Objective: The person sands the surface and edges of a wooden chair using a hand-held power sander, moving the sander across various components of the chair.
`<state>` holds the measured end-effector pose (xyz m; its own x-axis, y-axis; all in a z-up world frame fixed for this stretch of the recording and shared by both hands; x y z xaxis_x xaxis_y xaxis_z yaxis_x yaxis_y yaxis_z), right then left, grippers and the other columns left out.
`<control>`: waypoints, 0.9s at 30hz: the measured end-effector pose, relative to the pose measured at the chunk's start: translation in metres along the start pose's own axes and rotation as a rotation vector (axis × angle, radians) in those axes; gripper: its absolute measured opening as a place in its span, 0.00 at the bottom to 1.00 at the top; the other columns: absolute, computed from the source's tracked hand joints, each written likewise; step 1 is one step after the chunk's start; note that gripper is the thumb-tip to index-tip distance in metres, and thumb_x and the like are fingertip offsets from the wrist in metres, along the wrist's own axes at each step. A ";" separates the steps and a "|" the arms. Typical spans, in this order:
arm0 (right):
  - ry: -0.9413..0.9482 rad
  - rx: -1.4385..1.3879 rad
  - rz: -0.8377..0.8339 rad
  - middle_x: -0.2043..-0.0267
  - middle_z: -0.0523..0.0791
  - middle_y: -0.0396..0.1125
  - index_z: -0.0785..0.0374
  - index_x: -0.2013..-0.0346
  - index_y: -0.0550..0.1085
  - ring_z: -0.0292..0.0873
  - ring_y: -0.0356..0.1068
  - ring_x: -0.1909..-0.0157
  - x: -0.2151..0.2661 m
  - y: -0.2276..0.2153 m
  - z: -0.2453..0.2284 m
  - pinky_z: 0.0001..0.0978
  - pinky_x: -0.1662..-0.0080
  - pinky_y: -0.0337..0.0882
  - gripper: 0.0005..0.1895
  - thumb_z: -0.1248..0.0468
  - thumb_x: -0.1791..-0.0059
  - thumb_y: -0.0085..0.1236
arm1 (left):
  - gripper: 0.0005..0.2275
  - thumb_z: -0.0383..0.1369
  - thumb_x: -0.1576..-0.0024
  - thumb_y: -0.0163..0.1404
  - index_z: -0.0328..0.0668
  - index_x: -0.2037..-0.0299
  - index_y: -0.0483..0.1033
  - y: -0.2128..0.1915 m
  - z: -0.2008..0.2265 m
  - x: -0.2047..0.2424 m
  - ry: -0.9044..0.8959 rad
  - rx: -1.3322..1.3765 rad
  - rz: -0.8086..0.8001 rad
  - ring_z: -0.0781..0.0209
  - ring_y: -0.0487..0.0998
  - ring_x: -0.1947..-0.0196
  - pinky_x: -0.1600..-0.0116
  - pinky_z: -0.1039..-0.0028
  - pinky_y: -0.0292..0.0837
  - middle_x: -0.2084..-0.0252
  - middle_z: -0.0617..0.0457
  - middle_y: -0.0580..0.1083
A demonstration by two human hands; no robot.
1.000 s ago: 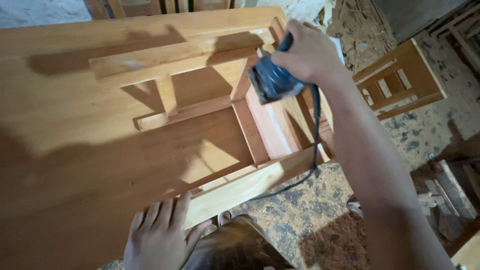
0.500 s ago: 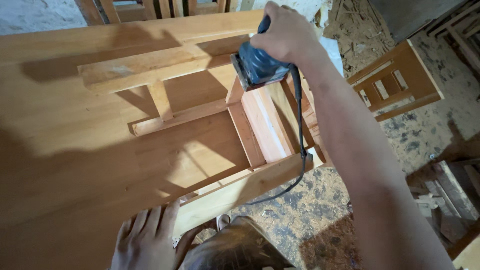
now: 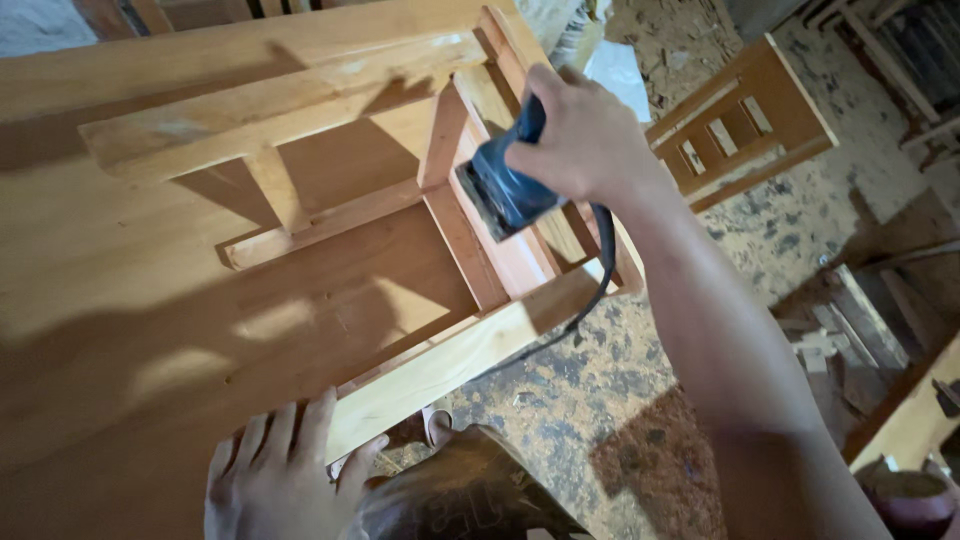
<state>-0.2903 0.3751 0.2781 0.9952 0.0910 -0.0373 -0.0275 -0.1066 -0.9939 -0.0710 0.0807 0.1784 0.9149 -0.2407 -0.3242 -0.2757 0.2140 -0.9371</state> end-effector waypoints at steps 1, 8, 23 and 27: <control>-0.012 0.009 0.013 0.52 0.53 0.68 0.59 0.51 0.68 0.61 0.71 0.50 0.010 -0.001 0.000 0.55 0.50 0.70 0.27 0.50 0.59 0.62 | 0.31 0.57 0.58 0.57 0.46 0.49 0.79 0.003 -0.001 0.000 -0.028 0.022 -0.045 0.54 0.80 0.53 0.51 0.61 0.73 0.54 0.50 0.79; 0.089 0.056 -0.071 0.55 0.51 0.67 0.59 0.49 0.68 0.56 0.72 0.52 0.062 0.002 0.013 0.54 0.51 0.72 0.28 0.52 0.59 0.60 | 0.30 0.57 0.59 0.59 0.45 0.51 0.80 0.006 -0.002 -0.003 -0.059 0.042 -0.131 0.53 0.80 0.57 0.53 0.60 0.73 0.56 0.49 0.79; 0.008 0.000 -0.020 0.55 0.55 0.69 0.61 0.51 0.70 0.60 0.72 0.52 -0.030 0.008 0.008 0.54 0.50 0.70 0.27 0.49 0.57 0.60 | 0.36 0.54 0.61 0.59 0.49 0.41 0.75 0.011 -0.003 -0.004 -0.040 0.091 -0.194 0.49 0.78 0.52 0.51 0.57 0.72 0.51 0.47 0.78; -0.086 -0.015 0.057 0.55 0.56 0.70 0.61 0.53 0.72 0.62 0.72 0.52 -0.065 0.008 0.005 0.54 0.50 0.70 0.26 0.48 0.57 0.62 | 0.35 0.54 0.59 0.59 0.45 0.42 0.75 0.021 -0.008 0.003 -0.017 0.105 -0.235 0.49 0.78 0.53 0.51 0.57 0.72 0.50 0.45 0.77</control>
<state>-0.3554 0.3729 0.2717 0.9803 0.1687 -0.1031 -0.0818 -0.1285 -0.9883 -0.0767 0.0773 0.1565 0.9553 -0.2795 -0.0962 -0.0239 0.2514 -0.9676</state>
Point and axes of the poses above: each hand's wrist, its own x-axis away from the middle knuckle, its own y-axis out of the palm, z = x × y, the point moved 7 cm from there along -x, towards the middle knuckle
